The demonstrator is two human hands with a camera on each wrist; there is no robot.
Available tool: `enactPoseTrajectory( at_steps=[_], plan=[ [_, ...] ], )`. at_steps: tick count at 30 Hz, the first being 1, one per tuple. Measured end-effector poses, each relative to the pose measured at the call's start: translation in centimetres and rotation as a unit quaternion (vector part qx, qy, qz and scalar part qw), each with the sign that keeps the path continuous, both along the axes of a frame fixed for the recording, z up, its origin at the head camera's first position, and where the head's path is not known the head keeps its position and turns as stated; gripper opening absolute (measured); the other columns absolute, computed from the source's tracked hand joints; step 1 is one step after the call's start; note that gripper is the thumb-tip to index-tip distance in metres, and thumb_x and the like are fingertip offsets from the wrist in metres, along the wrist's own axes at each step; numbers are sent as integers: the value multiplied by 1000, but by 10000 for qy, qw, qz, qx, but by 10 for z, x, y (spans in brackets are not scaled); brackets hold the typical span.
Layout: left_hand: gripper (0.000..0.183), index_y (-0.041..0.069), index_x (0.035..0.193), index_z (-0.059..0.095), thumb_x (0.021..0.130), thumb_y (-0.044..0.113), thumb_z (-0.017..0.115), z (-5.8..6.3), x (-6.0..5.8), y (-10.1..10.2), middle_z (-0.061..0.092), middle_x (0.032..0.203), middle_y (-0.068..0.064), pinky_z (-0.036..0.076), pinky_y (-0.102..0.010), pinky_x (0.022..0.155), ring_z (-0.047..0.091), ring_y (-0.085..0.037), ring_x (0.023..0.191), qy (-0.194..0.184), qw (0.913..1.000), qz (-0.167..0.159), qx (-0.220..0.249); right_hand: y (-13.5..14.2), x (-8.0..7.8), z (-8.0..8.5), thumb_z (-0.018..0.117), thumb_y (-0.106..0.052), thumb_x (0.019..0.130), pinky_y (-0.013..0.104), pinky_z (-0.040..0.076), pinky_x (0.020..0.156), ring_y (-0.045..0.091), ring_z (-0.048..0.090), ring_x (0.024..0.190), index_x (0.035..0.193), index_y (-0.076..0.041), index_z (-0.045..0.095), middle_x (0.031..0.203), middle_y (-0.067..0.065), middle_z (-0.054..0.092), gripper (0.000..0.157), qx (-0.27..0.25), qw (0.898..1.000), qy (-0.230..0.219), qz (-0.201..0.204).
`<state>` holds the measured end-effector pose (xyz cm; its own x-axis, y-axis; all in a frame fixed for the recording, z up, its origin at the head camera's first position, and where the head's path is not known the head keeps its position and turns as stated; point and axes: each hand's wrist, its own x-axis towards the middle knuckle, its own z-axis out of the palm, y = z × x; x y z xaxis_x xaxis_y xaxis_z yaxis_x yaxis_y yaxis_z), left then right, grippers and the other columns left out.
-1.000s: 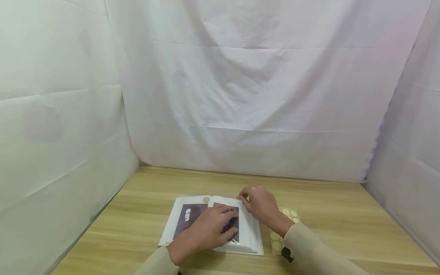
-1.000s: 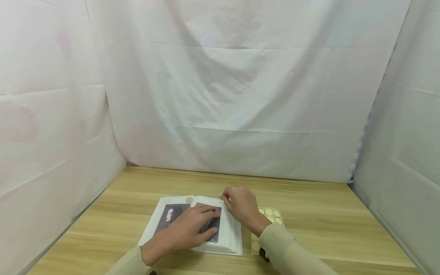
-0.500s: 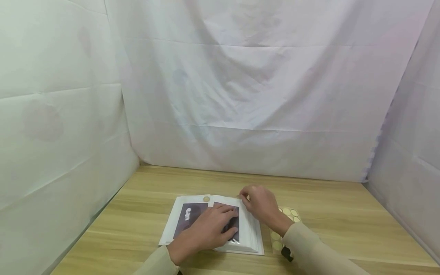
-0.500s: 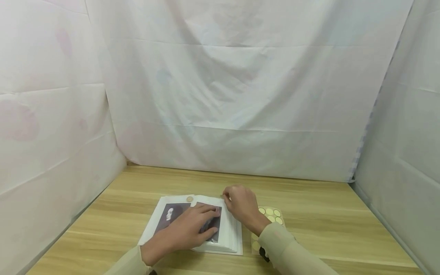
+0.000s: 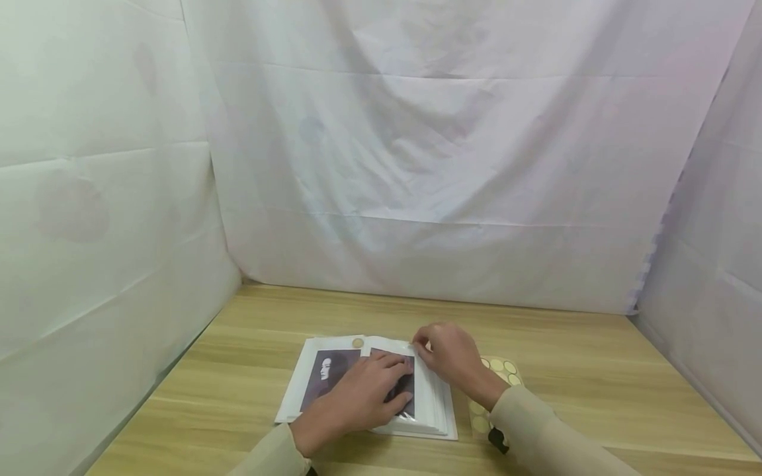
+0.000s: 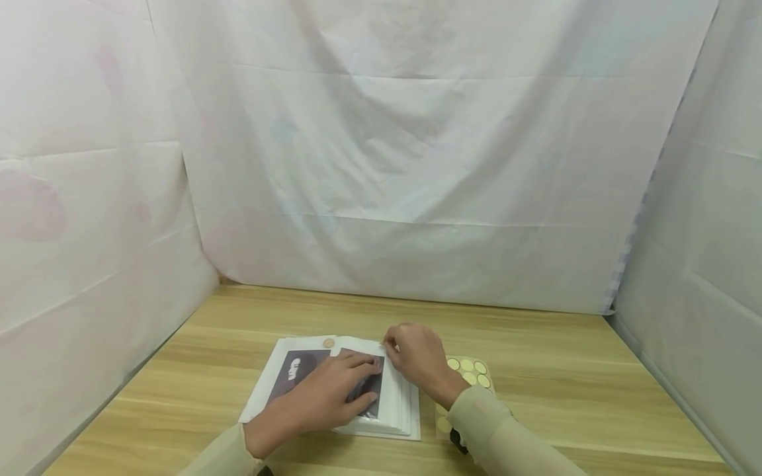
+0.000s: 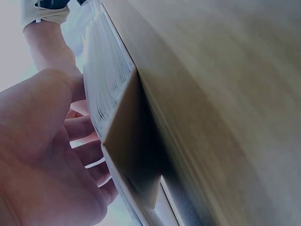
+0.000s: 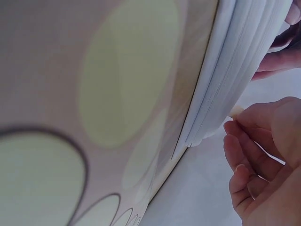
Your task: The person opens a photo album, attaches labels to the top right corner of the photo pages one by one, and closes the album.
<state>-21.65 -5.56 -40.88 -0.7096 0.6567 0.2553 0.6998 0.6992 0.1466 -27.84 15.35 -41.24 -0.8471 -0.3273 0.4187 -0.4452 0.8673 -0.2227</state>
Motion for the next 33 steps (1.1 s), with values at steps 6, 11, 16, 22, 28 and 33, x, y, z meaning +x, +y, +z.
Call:
enactPoseTrajectory(
  at_steps=[6, 11, 16, 22, 28, 33],
  plan=[
    [41, 11, 141, 69, 106, 32, 69, 0, 1, 2, 70, 144, -4, 55, -45, 114, 64, -24, 137, 123, 9999, -41, 31, 1, -1, -2, 84, -18, 94, 22, 46, 60, 1, 57, 70, 91, -19, 85, 85, -10, 79, 4, 125, 9998, -65, 110],
    [42, 12, 142, 69, 106, 33, 69, 0, 2, 3, 70, 145, -4, 55, -45, 113, 63, -24, 138, 135, 9999, 14, 5, 2, -1, -3, 83, -19, 96, 21, 45, 61, 0, 56, 70, 92, -17, 86, 87, -10, 80, 5, 237, 9994, -49, 245],
    [42, 12, 142, 69, 106, 33, 69, -1, 2, 3, 70, 145, -3, 55, -45, 113, 62, -23, 138, 119, 9999, 40, -11, 3, 1, -3, 84, -20, 94, 21, 46, 61, 1, 58, 71, 93, -16, 86, 87, -10, 80, 4, 311, 9990, 22, 315],
    [44, 12, 144, 68, 106, 33, 69, -1, 2, 3, 69, 147, -3, 54, -46, 115, 61, -23, 140, 82, 9999, 65, -45, 2, 3, -3, 87, -17, 91, 22, 47, 61, 2, 60, 73, 93, -19, 86, 89, -9, 80, 3, 323, 9990, -47, 308],
    [45, 11, 145, 67, 106, 33, 68, -1, 3, 4, 68, 148, -3, 53, -46, 116, 61, -23, 140, 75, 9999, 63, -76, 2, 3, -4, 88, -19, 90, 22, 47, 61, 3, 59, 73, 93, -21, 87, 92, -8, 81, 4, 350, 9990, -154, 243],
    [46, 11, 147, 65, 107, 34, 68, 0, 4, 3, 67, 149, -3, 53, -46, 116, 60, -23, 141, 26, 9999, 70, -98, 3, 5, -1, 88, -25, 90, 22, 45, 60, 5, 59, 74, 94, -23, 87, 95, -8, 82, 4, 371, 9987, -193, 304]
  ],
)
